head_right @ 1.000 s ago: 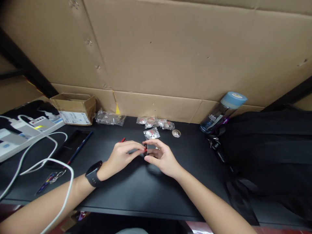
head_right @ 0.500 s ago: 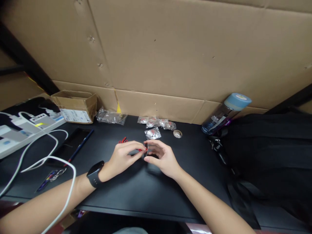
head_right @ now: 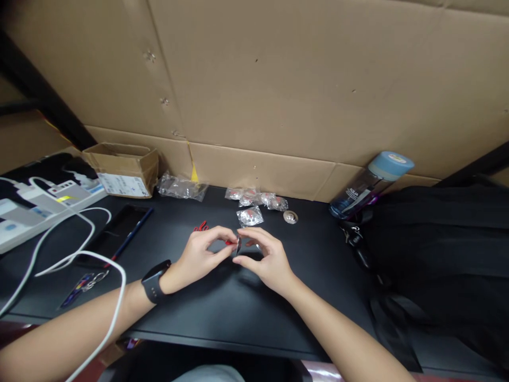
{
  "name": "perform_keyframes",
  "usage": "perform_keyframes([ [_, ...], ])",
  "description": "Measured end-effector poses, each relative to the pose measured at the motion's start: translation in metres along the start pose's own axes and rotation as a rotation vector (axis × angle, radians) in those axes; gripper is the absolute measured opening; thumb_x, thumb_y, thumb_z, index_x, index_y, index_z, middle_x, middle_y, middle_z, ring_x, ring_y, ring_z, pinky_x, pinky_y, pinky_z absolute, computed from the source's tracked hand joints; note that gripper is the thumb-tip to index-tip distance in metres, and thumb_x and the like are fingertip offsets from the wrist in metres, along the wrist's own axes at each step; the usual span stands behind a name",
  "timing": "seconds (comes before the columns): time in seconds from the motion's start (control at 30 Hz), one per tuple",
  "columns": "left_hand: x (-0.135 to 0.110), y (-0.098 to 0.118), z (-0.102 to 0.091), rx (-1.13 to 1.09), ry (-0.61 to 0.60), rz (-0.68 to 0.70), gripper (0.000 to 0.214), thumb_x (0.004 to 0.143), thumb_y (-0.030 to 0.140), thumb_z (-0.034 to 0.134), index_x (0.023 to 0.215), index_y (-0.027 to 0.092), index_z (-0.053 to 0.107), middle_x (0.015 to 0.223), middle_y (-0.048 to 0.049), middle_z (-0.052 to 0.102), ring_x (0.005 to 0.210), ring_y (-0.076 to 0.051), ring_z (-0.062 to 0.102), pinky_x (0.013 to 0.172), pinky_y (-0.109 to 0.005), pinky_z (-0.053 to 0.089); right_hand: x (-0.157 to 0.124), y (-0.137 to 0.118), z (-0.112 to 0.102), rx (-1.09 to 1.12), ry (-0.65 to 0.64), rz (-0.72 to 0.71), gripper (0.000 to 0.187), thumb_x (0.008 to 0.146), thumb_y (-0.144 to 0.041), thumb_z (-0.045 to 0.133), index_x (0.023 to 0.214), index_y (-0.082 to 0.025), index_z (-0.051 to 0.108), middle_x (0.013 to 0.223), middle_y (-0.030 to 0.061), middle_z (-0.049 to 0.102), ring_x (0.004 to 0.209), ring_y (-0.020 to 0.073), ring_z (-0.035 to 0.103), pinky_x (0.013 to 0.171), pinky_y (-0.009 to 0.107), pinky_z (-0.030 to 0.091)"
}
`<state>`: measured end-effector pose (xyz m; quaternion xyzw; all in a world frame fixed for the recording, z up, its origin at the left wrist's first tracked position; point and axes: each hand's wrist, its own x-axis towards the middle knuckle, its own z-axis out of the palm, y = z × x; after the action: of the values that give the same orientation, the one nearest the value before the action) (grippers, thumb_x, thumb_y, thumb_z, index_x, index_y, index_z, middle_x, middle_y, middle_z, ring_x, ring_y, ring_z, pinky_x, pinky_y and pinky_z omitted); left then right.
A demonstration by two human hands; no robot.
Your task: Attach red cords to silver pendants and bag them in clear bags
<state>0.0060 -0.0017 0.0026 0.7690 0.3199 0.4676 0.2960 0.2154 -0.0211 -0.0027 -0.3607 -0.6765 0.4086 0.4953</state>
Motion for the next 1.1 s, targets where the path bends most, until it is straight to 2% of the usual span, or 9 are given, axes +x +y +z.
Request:
perform_keyframes([
  [0.13,-0.001,0.0,0.0,0.037,0.011,0.025,0.009,0.093,0.015,0.07,0.1,0.021,0.068,0.092,0.0027,0.076,0.083,-0.011,0.073,0.08,-0.021,0.056,0.0,-0.001,0.001,-0.063,0.006,-0.036,0.053,0.079,-0.024,0.09,0.128,-0.033,0.073,0.123,0.0083,0.071,0.112,0.0254,0.069,0.092,0.038,0.061],
  [0.3,-0.004,-0.004,0.0,0.121,0.017,0.155,0.011,0.095,0.012,0.067,0.101,0.021,0.064,0.092,0.001,0.075,0.084,-0.012,0.072,0.079,-0.022,0.055,-0.001,0.002,0.0,-0.114,0.02,-0.028,0.053,0.078,-0.029,0.091,0.127,-0.032,0.073,0.121,0.0081,0.073,0.103,0.0246,0.072,0.09,0.04,0.063],
  [0.43,-0.004,-0.013,0.0,0.156,-0.04,0.28,0.015,0.096,0.007,0.062,0.104,0.02,0.062,0.096,-0.0024,0.074,0.089,-0.015,0.071,0.084,-0.026,0.056,-0.002,0.001,0.001,-0.235,0.052,-0.059,0.05,0.077,-0.033,0.091,0.124,-0.029,0.075,0.114,0.0082,0.077,0.089,0.0228,0.074,0.084,0.039,0.064],
  [0.57,-0.004,-0.015,-0.002,0.164,-0.067,0.306,0.017,0.097,0.005,0.058,0.104,0.02,0.062,0.096,-0.0035,0.073,0.09,-0.016,0.07,0.084,-0.028,0.056,-0.002,-0.001,0.003,-0.316,0.072,-0.112,0.049,0.078,-0.035,0.091,0.124,-0.029,0.075,0.111,0.0074,0.079,0.084,0.0217,0.075,0.08,0.036,0.065],
  [0.63,-0.004,-0.012,-0.001,0.144,-0.062,0.249,0.016,0.097,0.006,0.058,0.102,0.021,0.062,0.094,-0.0026,0.073,0.088,-0.015,0.07,0.082,-0.027,0.056,-0.002,-0.002,0.003,-0.351,0.071,-0.15,0.051,0.078,-0.034,0.09,0.126,-0.029,0.074,0.11,0.007,0.079,0.083,0.0215,0.075,0.079,0.036,0.064],
  [0.83,-0.001,-0.006,0.001,-0.166,-0.047,-0.187,0.015,0.092,0.014,0.068,0.102,0.022,0.059,0.094,-0.0003,0.072,0.089,-0.015,0.074,0.085,-0.028,0.058,0.0,0.001,0.0,-0.45,0.027,-0.324,0.054,0.081,-0.026,0.088,0.133,-0.029,0.07,0.12,0.0083,0.078,0.109,0.0254,0.075,0.096,0.039,0.062],
  [0.93,0.001,-0.009,0.001,-0.27,-0.075,-0.246,0.02,0.091,0.018,0.071,0.108,0.021,0.06,0.101,-0.0035,0.073,0.096,-0.017,0.073,0.091,-0.031,0.059,0.002,0.0,-0.002,-0.444,0.007,-0.339,0.053,0.083,-0.025,0.086,0.134,-0.028,0.069,0.123,0.0085,0.077,0.113,0.0254,0.074,0.099,0.04,0.061],
  [1.1,0.001,-0.016,0.0,-0.468,-0.12,-0.321,0.044,0.09,0.026,0.076,0.128,0.024,0.053,0.127,-0.0125,0.067,0.122,-0.023,0.067,0.094,-0.036,0.061,0.002,-0.002,-0.002,-0.429,0.02,-0.316,0.05,0.086,-0.024,0.083,0.134,-0.03,0.069,0.125,0.0078,0.076,0.117,0.0264,0.072,0.103,0.044,0.06],
])
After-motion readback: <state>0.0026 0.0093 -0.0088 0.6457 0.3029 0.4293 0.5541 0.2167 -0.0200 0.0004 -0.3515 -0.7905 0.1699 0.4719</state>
